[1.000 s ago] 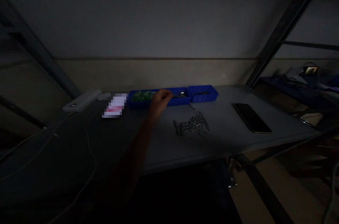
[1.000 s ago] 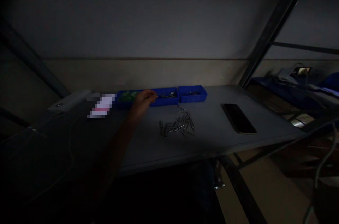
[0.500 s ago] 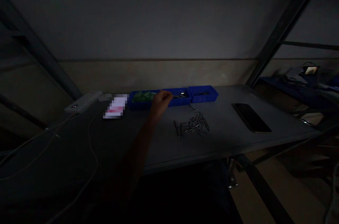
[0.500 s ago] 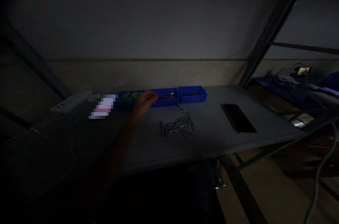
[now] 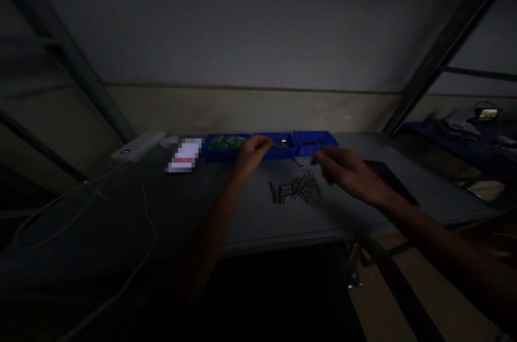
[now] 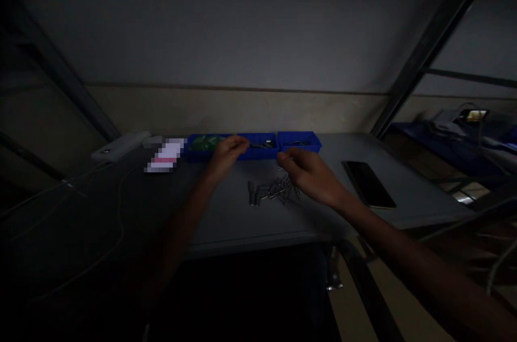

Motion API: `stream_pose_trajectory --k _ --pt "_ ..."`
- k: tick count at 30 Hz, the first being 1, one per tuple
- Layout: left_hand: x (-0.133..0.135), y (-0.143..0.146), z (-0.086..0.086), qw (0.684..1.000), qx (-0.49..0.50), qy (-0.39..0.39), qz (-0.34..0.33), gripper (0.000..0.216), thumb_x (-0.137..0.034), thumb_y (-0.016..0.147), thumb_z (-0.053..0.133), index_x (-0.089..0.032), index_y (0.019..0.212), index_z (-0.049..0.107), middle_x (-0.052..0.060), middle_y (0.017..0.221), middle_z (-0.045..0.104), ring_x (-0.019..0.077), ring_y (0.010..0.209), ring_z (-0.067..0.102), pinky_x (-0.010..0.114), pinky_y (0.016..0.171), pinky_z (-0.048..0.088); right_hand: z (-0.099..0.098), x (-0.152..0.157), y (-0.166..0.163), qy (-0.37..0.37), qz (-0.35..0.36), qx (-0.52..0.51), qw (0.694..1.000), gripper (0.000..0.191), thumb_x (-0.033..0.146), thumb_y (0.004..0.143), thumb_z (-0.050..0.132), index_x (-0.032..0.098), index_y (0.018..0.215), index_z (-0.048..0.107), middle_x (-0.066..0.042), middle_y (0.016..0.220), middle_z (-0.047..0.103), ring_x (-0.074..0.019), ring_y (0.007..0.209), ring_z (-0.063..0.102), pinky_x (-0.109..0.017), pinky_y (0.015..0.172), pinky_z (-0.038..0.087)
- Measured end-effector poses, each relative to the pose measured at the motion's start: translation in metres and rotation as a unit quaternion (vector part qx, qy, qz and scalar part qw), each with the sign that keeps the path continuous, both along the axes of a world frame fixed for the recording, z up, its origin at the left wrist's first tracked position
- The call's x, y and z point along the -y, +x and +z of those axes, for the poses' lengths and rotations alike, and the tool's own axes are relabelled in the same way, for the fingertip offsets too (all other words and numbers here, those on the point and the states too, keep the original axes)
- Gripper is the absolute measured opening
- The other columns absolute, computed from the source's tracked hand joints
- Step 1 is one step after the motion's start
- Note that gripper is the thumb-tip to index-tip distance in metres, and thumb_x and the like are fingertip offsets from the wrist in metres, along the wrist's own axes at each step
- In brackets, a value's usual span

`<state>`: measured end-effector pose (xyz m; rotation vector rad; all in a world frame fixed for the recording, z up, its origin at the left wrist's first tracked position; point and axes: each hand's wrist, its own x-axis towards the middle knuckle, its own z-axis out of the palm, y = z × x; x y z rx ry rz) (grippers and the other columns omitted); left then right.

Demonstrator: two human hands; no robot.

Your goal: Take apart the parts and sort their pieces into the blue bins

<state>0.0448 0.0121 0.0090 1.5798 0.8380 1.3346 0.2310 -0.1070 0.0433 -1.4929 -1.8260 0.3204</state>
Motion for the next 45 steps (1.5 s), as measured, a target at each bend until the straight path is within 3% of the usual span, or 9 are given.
stream_pose_trajectory --k 6,10,19,25,34,37,40,42,45 --pt "0.005 0.004 0.0 0.999 -0.003 0.039 -0.018 0.011 -0.022 0.067 0.062 -0.014 0.074 0.061 0.002 0.074 0.063 0.0134 0.074 0.058 0.024 0.071 0.044 -0.019 -0.066 -0.03 -0.087 -0.022 -0.113 0.99 0.06 0.063 0.083 0.021 0.015 0.067 0.054 0.001 0.049 0.047 -0.0124 0.047 0.046 -0.025 0.049 0.034" --pt "0.005 0.002 0.002 0.999 -0.015 0.044 0.008 0.009 -0.021 0.067 0.062 -0.014 0.073 0.061 0.001 0.073 0.063 0.0133 0.073 0.059 0.024 0.071 0.045 -0.024 -0.088 -0.04 -0.047 0.004 -0.146 0.988 0.052 0.061 0.082 0.029 0.018 0.056 0.044 0.002 0.046 0.041 -0.0113 0.048 0.042 -0.025 0.05 0.032" --pt "0.003 0.002 -0.001 0.998 -0.055 0.001 0.006 0.016 -0.028 0.078 0.054 -0.013 0.082 0.06 0.003 0.073 0.065 0.0119 0.069 0.059 0.023 0.065 0.045 -0.042 -0.089 -0.043 0.01 0.027 -0.212 0.977 0.04 0.052 0.082 0.038 0.018 0.06 0.044 0.004 0.05 0.037 -0.0088 0.048 0.036 -0.022 0.048 0.029" --pt "0.003 -0.001 -0.004 0.982 -0.183 0.023 0.038 0.025 -0.033 0.08 0.049 -0.014 0.065 0.056 0.0 0.058 0.058 0.0114 0.056 0.054 0.023 0.056 0.04 -0.048 -0.083 -0.04 0.049 0.041 -0.159 0.985 0.033 0.044 0.083 0.039 0.017 0.065 0.047 0.004 0.055 0.042 -0.0093 0.052 0.038 -0.023 0.051 0.029" --pt "0.006 0.006 -0.003 0.995 -0.097 0.027 -0.019 0.01 -0.024 0.073 0.059 -0.015 0.078 0.056 0.002 0.072 0.063 0.0129 0.071 0.061 0.024 0.067 0.046 -0.047 -0.08 -0.035 0.064 0.027 -0.105 0.992 0.038 0.046 0.086 0.035 0.018 0.062 0.045 0.003 0.052 0.042 -0.0099 0.05 0.039 -0.023 0.05 0.027" --pt "0.008 0.007 -0.004 0.992 -0.119 0.042 -0.029 0.015 -0.024 0.072 0.061 -0.015 0.084 0.057 0.003 0.078 0.065 0.0141 0.076 0.061 0.026 0.071 0.047 -0.044 -0.087 -0.021 0.108 -0.022 -0.08 0.991 0.037 0.046 0.085 0.034 0.018 0.064 0.046 0.002 0.054 0.045 -0.0115 0.051 0.041 -0.024 0.051 0.029" --pt "0.01 -0.003 -0.01 0.973 -0.207 0.061 -0.077 0.021 -0.019 0.073 0.058 -0.015 0.093 0.058 0.005 0.086 0.065 0.015 0.082 0.061 0.028 0.075 0.046 -0.044 -0.098 0.003 0.138 -0.172 -0.071 0.973 0.036 0.046 0.086 0.033 0.017 0.077 0.052 -0.002 0.06 0.053 -0.0155 0.057 0.048 -0.026 0.056 0.032" --pt "0.013 -0.014 -0.014 0.94 -0.297 0.089 -0.144 0.021 -0.017 0.074 0.055 -0.017 0.094 0.061 0.005 0.089 0.065 0.0154 0.082 0.06 0.029 0.075 0.046 -0.045 -0.103 0.018 0.128 -0.275 -0.063 0.951 0.041 0.05 0.083 0.039 0.013 0.097 0.051 -0.003 0.059 0.054 -0.0186 0.059 0.05 -0.028 0.06 0.034" --pt "0.019 -0.033 -0.018 0.875 -0.402 0.164 -0.213 0.025 -0.016 0.073 0.056 -0.022 0.095 0.064 0.004 0.098 0.063 0.0177 0.094 0.056 0.033 0.086 0.041 -0.048 -0.101 0.022 0.099 -0.297 -0.043 0.949 0.054 0.053 0.083 0.039 0.01 0.115 0.043 -0.004 0.061 0.055 -0.0211 0.061 0.053 -0.031 0.063 0.035"
